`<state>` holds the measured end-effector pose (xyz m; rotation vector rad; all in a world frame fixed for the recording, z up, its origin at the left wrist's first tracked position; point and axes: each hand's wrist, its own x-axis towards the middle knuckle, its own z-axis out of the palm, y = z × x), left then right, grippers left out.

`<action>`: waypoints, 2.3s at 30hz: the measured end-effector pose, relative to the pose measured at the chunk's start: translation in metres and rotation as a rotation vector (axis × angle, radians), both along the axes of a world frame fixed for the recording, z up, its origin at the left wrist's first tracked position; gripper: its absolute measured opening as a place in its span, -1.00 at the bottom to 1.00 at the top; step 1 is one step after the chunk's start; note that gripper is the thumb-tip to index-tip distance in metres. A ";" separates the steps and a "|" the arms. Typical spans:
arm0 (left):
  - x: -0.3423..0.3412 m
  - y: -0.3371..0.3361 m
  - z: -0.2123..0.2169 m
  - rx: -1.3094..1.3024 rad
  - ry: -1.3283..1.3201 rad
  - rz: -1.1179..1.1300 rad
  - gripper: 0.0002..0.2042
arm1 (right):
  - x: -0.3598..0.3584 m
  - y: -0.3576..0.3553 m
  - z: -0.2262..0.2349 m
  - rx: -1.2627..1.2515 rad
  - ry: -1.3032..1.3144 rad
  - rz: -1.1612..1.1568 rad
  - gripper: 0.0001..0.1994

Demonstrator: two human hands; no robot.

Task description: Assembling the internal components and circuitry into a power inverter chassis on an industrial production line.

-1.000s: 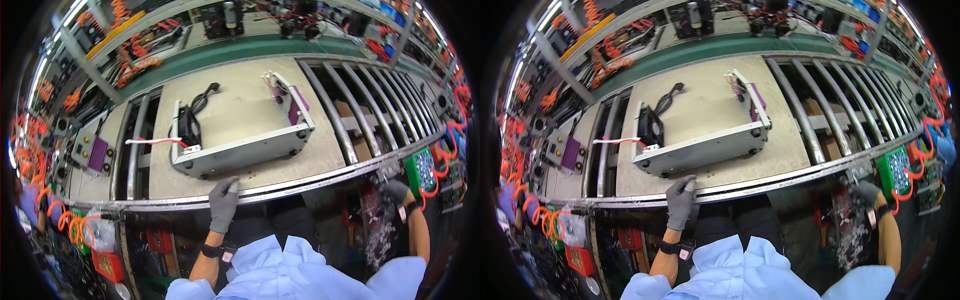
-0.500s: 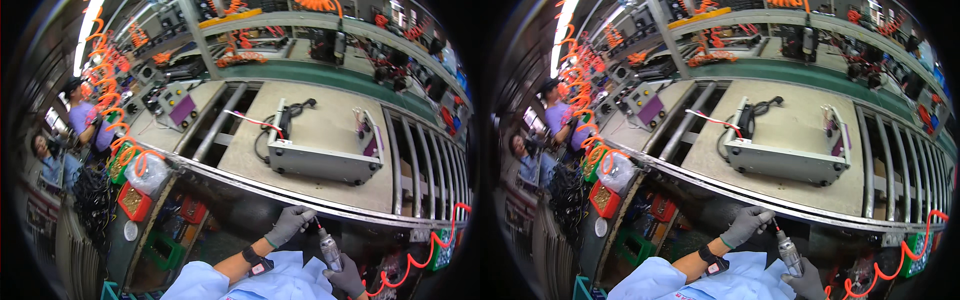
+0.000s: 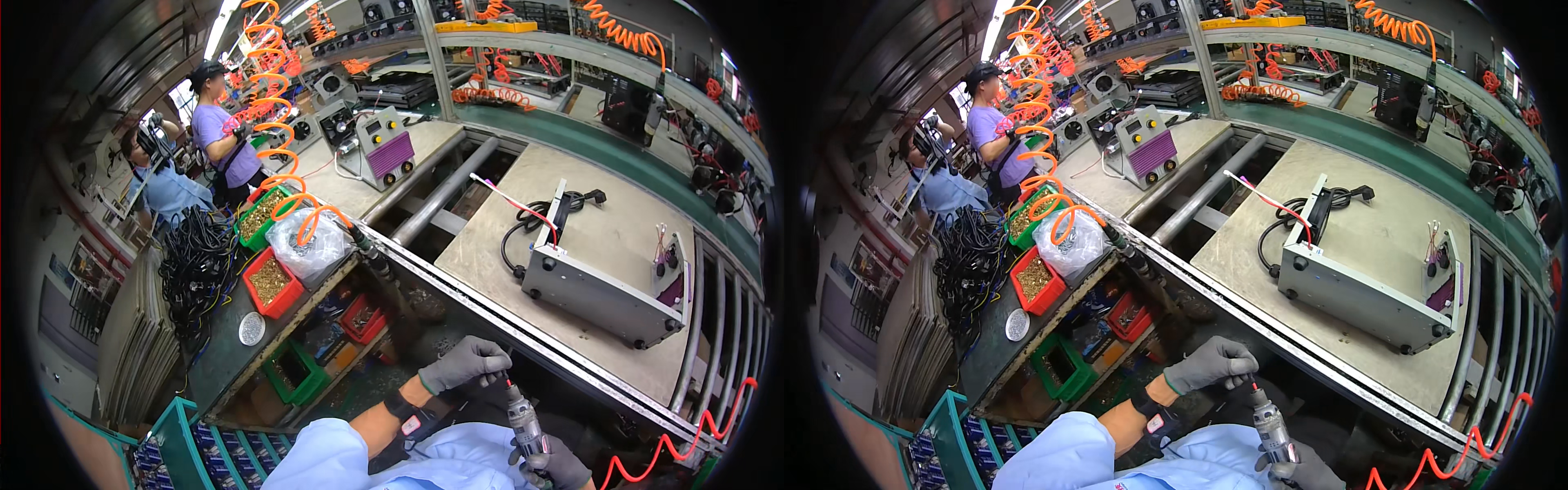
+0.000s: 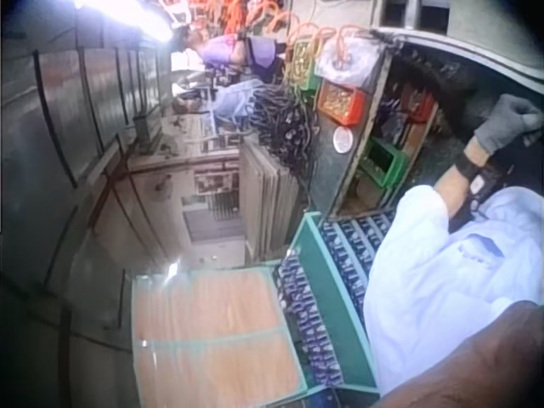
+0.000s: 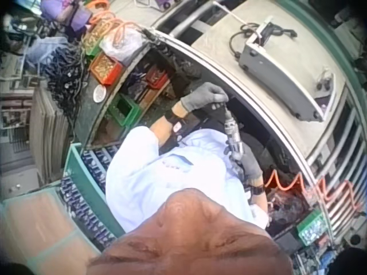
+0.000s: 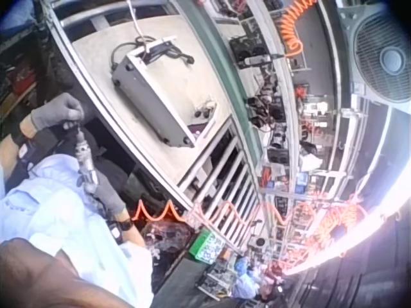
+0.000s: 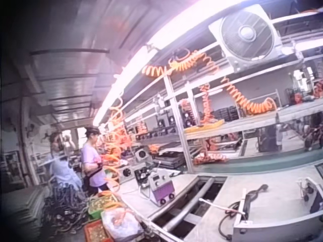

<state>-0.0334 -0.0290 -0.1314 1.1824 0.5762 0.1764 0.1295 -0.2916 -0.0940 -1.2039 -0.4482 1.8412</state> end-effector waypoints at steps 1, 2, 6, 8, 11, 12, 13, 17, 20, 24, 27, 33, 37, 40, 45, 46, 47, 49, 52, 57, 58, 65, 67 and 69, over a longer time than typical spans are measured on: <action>-0.005 0.003 -0.001 -0.003 -0.023 0.002 -0.79 | 0.000 0.003 -0.001 -0.016 0.099 0.010 -0.54; -0.008 0.008 -0.002 -0.006 -0.049 0.001 -0.80 | 0.001 0.007 -0.003 -0.015 0.099 0.011 -0.54; -0.017 0.023 -0.007 0.032 -0.045 -0.040 -0.80 | -0.005 0.024 -0.018 0.053 -0.042 0.040 -0.54; -0.016 0.027 -0.007 0.034 0.039 0.016 -0.74 | -0.013 0.032 -0.021 0.095 -0.250 0.060 -0.55; -0.021 0.030 -0.015 -0.090 -0.053 0.054 -0.80 | -0.018 0.042 -0.024 0.173 -0.572 0.005 -0.60; -0.025 0.031 -0.021 -0.091 -0.052 0.055 -0.80 | -0.014 0.044 -0.030 0.197 -0.455 0.043 -0.63; -0.029 0.033 -0.027 -0.148 -0.118 0.079 -0.80 | -0.012 0.045 -0.033 0.220 -0.338 0.079 -0.65; -0.026 0.020 -0.027 -0.227 -0.190 0.373 -0.81 | -0.025 0.067 -0.014 -0.004 -0.110 0.078 -0.55; -0.021 0.011 -0.017 -0.215 -0.167 0.520 -0.81 | -0.035 0.074 -0.018 0.008 -0.392 0.051 -0.55; -0.040 0.028 -0.005 -0.111 -0.053 0.396 -0.77 | -0.035 0.078 -0.016 0.070 -0.426 0.065 -0.54; -0.061 0.051 0.024 0.068 0.153 0.046 -0.70 | -0.030 0.076 -0.017 0.106 -0.478 0.082 -0.53; -0.188 0.207 0.036 1.083 0.795 0.643 -0.78 | -0.019 0.066 -0.010 0.078 -0.513 -0.038 -0.49; -0.281 0.311 0.025 1.522 0.896 0.767 -0.80 | -0.016 0.068 -0.003 0.037 -0.539 -0.118 -0.52; -0.303 0.350 0.020 1.625 1.029 0.422 -0.79 | -0.016 0.067 -0.003 -0.035 -0.526 -0.144 -0.54; -0.302 0.361 0.011 1.415 0.865 0.521 -0.79 | -0.018 0.063 -0.002 -0.042 -0.567 -0.175 -0.57; -0.301 0.362 0.011 1.374 0.839 0.537 -0.79 | -0.017 0.062 -0.003 -0.047 -0.566 -0.184 -0.57; -0.303 0.361 0.010 1.333 0.817 0.554 -0.79 | -0.017 0.060 -0.005 -0.051 -0.556 -0.201 -0.57; -0.306 0.363 0.012 1.253 0.775 0.589 -0.79 | -0.014 0.055 -0.014 -0.056 -0.542 -0.224 -0.57; -0.306 0.364 0.015 1.121 0.715 0.638 -0.78 | -0.004 0.045 -0.030 -0.018 -0.606 -0.215 -0.57; -0.307 0.361 0.021 0.911 0.645 0.749 -0.75 | 0.001 0.038 -0.025 -0.102 -0.578 -0.261 -0.54; -0.310 0.358 0.025 0.871 0.632 0.775 -0.75 | 0.002 0.036 -0.028 -0.087 -0.559 -0.265 -0.53; -0.258 0.281 0.057 0.699 0.319 0.744 -0.82 | 0.005 0.010 -0.033 -0.132 -0.585 -0.343 -0.52; -0.230 0.241 0.051 0.623 0.443 0.520 -0.79 | 0.011 0.004 -0.049 -0.046 -0.689 -0.321 -0.51; -0.162 0.166 0.068 0.522 0.459 0.417 -0.80 | 0.012 0.002 -0.046 -0.055 -0.716 -0.388 -0.51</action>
